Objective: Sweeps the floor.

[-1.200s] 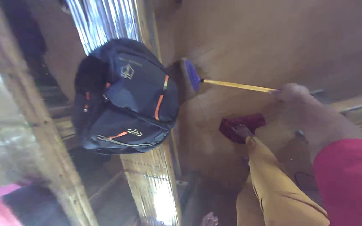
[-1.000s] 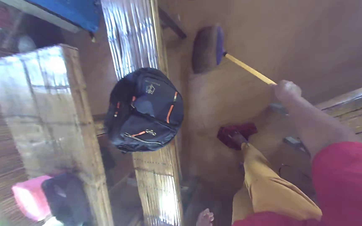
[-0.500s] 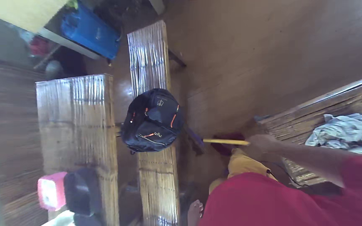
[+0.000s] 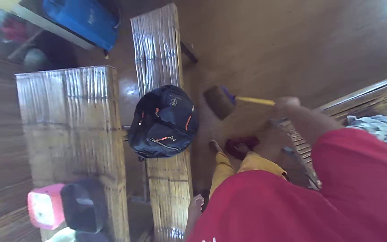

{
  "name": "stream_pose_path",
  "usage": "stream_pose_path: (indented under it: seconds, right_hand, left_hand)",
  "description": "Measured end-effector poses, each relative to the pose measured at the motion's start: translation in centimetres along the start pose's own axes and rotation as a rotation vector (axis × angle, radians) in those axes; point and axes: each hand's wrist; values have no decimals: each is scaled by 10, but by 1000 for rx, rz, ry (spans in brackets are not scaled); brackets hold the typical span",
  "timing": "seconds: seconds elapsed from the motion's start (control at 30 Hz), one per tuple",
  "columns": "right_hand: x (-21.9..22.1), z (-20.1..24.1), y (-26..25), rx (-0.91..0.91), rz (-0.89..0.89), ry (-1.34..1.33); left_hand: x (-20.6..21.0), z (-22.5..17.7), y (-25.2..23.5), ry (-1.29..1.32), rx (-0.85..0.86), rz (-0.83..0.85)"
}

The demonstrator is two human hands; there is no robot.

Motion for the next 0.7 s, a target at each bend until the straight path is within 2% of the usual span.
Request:
stream_pose_path:
  seconds: [0.1,0.17,0.27,0.33,0.43,0.5,0.53,0.6,0.7]
  right_hand:
    - [-86,15,38,179,-96,119]
    - [-120,34,63,250,-186,115]
    - [-136,39,97,312,-296,-129]
    - [-123,31,132,284,-342,-405]
    - [-52,23,138,292,-297,-851]
    - [-1,45,142,289,-205,-1016]
    - [9,66,153,262,-129,-1092]
    - [3,107,170,196,-3,-1150]
    - [-11,148,159,42,39,-984]
  left_hand:
    - [-34,62,-82,-22,94,13]
    - [-59,68,-113,-11,106,14]
    - [-104,51,-143,-127,97,13]
    - [-130,31,-162,-254,142,29]
    - [-149,-9,-172,-328,237,3]
    - [-157,-66,-145,-332,243,60]
    - [-158,-86,-142,-340,286,83]
    - [-155,-106,-160,-385,418,80]
    - [-149,-155,-174,-394,474,92]
Point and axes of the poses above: each hand's wrist, its own y-axis away from the middle knuckle, its own x-axis out of the palm, z = x × y
